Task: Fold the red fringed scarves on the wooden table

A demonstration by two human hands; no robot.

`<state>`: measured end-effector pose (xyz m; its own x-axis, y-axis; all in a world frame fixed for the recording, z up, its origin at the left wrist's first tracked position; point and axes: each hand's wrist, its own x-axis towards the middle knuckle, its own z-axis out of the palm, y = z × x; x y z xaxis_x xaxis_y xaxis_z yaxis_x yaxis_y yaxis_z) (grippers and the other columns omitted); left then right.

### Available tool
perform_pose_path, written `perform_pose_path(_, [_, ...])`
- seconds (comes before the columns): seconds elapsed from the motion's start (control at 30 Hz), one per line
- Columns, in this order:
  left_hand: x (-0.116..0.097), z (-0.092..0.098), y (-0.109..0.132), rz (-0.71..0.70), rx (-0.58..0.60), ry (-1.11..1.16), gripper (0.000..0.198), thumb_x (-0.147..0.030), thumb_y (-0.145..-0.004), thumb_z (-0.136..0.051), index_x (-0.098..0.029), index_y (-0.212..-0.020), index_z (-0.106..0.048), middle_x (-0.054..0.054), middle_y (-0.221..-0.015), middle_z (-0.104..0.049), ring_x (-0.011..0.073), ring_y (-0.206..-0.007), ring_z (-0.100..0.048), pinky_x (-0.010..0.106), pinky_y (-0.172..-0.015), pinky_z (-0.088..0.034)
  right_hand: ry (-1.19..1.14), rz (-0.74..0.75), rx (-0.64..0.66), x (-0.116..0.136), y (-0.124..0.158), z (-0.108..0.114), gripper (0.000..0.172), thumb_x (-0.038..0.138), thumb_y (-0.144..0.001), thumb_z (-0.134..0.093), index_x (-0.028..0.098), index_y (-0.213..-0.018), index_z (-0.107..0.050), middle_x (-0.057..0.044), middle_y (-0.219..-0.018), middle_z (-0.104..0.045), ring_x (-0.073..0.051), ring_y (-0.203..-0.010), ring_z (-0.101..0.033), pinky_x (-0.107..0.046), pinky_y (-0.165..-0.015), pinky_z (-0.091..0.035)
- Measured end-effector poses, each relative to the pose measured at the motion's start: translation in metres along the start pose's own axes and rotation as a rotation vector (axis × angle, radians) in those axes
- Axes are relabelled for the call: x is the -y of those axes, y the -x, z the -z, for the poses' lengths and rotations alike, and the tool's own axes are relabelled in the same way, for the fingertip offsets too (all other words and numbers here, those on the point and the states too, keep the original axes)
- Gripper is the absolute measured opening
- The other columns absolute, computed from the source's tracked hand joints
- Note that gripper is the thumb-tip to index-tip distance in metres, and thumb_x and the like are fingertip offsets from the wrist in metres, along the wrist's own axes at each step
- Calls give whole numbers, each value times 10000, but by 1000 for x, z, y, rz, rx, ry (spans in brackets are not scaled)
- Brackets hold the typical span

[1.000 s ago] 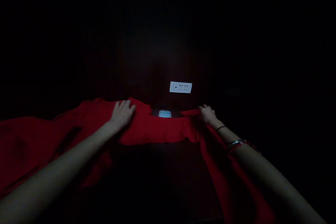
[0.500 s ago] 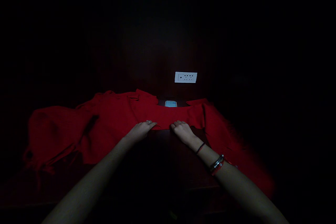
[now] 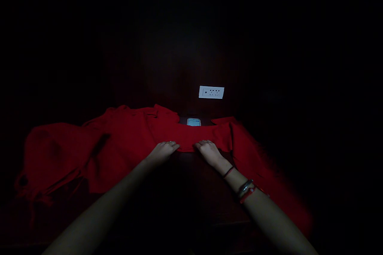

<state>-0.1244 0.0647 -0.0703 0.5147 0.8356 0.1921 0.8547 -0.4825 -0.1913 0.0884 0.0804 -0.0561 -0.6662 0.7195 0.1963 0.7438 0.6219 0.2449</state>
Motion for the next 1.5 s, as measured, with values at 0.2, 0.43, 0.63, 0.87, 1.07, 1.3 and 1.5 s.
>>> perform_pose_path(0.2, [-4, -1, 0, 46, -66, 29, 405, -172, -806, -369, -189, -1211, -366, 89, -1109, -526, 182, -970, -510, 288, -785, -403, -72, -41, -36, -4, -1, 1, 208, 143, -819, -370, 157, -895, -563, -78, -860, -595, -170, -812, -525, -245, -692, -362])
perform_pose_path(0.43, [-12, 4, -1, -3, -11, -33, 341, -157, -809, -390, -185, -1147, -422, 81, -1011, -572, 184, -897, -543, 278, -718, -416, -216, 109, -42, -11, 4, 0, 207, 252, -818, -422, 164, -945, -559, -68, -921, -579, -144, -855, -512, -227, -732, -364])
perform_pose_path(0.63, [-9, 3, -1, -9, -38, 12, 314, -133, -811, -357, -162, -1112, -441, 76, -980, -569, 172, -878, -532, 275, -751, -410, -89, 142, 11, -6, 3, 2, 217, 179, -839, -357, 145, -904, -561, -88, -889, -592, -156, -830, -527, -249, -728, -370])
perform_pose_path(0.87, [-11, 1, -5, 32, -86, -21, 193, -121, -783, -378, -152, -903, -526, 89, -990, -524, 181, -900, -495, 293, -789, -393, -111, 82, 5, -4, 3, 2, 230, 208, -840, -360, 150, -976, -536, -87, -924, -563, -161, -847, -518, -248, -712, -369])
perform_pose_path(1.07, [-13, -3, -7, 65, -77, 50, 201, -126, -816, -339, -155, -945, -490, 52, -869, -577, 157, -812, -529, 270, -748, -399, -118, 74, -19, 1, 1, 0, 241, 247, -826, -392, 152, -1002, -526, -88, -953, -549, -171, -885, -491, -266, -763, -352])
perform_pose_path(1.3, [-13, 1, -6, 89, -135, 15, 196, -187, -845, -325, -169, -889, -514, 54, -846, -555, 166, -802, -523, 280, -732, -386, -80, 22, -29, 2, -1, -2, 247, 174, -843, -331, 152, -930, -560, -89, -895, -582, -168, -836, -510, -259, -738, -356])
perform_pose_path(1.5, [-13, 0, -6, 24, -79, -36, 197, -164, -824, -350, -187, -880, -537, 58, -881, -531, 172, -803, -507, 283, -717, -380, -89, 8, 8, 3, -2, -2, 245, 178, -842, -346, 153, -923, -576, -96, -899, -586, -162, -843, -520, -245, -735, -366])
